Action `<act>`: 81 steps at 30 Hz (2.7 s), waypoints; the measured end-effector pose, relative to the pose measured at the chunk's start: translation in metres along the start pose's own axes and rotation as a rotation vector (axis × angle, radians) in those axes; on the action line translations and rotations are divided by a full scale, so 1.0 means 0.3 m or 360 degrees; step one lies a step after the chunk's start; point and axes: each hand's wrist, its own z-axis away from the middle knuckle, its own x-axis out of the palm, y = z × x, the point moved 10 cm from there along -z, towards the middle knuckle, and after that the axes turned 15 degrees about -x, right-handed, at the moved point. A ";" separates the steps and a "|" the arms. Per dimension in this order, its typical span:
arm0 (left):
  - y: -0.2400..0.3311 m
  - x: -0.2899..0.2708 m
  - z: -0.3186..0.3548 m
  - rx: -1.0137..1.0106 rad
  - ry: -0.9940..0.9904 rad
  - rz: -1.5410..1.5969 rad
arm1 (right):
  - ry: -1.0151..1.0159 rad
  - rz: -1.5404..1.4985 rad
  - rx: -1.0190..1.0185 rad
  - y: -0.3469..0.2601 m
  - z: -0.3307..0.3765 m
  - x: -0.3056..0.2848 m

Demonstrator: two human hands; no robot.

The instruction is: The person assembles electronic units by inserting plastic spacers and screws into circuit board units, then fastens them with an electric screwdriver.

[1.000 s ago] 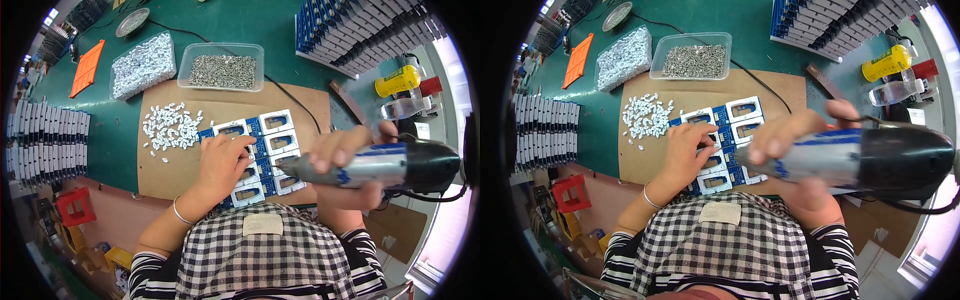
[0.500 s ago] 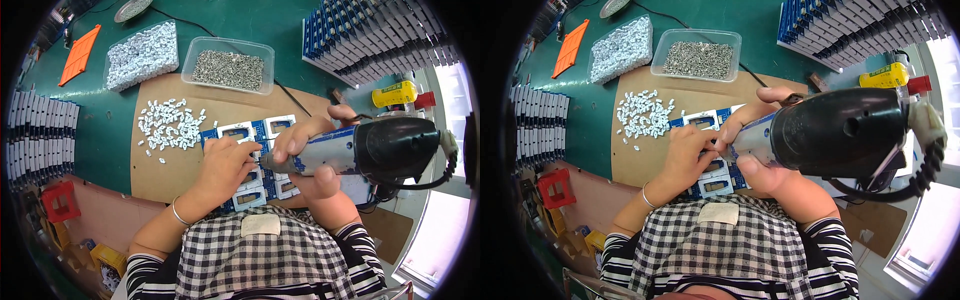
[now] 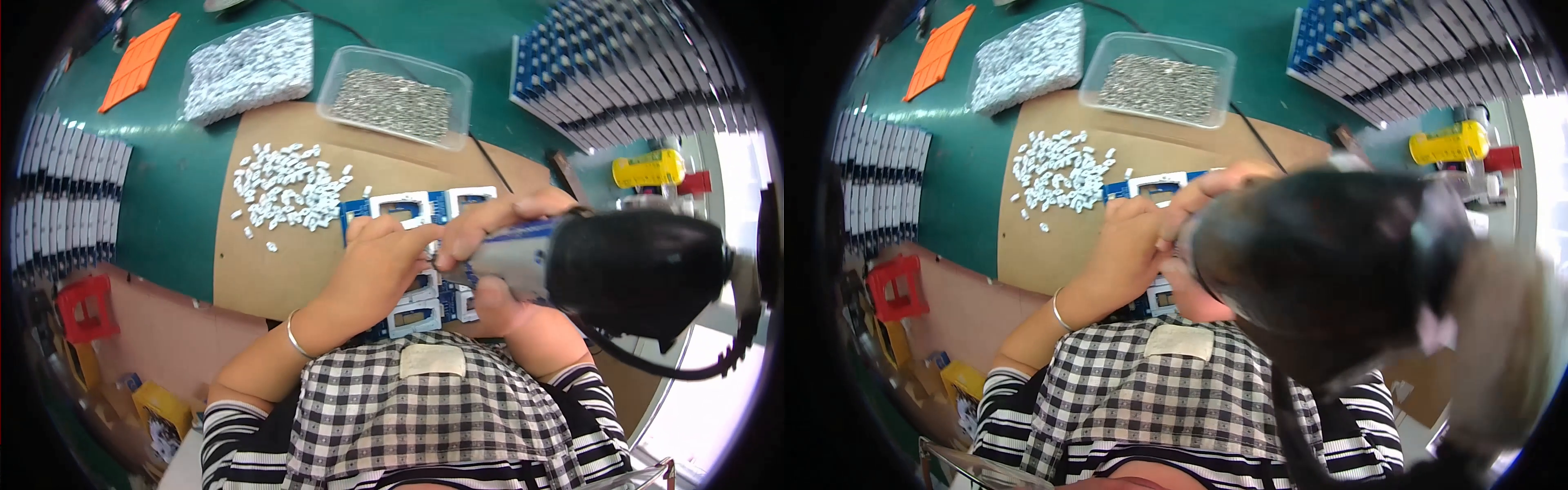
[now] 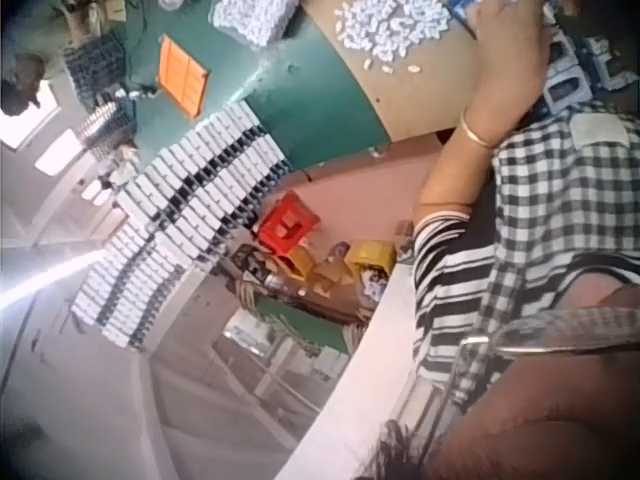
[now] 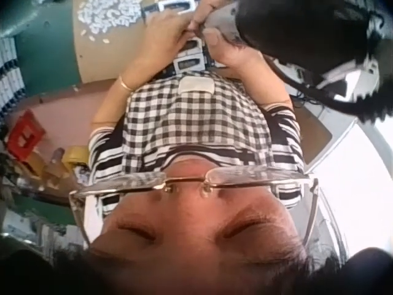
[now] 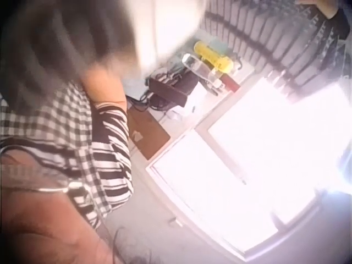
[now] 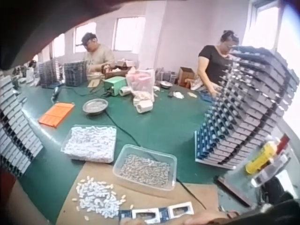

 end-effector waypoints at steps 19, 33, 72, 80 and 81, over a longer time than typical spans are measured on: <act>0.006 0.026 0.021 0.0148 0.0054 0.0041 | 0.0300 0.0140 -0.0398 -0.137 0.113 -0.006; 0.011 0.016 0.001 0.0088 -0.0013 0.0092 | 0.0058 -0.0096 -0.0121 -0.022 0.001 0.024; -0.124 0.024 -0.613 -0.0025 -0.0308 -0.1193 | 0.1126 0.0056 -0.0219 -0.136 0.273 -0.262; -0.268 0.009 -0.651 -0.0842 -0.0708 0.0167 | 0.1151 0.0097 -0.0181 -0.130 0.295 -0.268; -0.352 0.010 -0.672 -0.0877 -0.0785 0.0426 | 0.1130 0.0083 -0.0185 -0.130 0.281 -0.251</act>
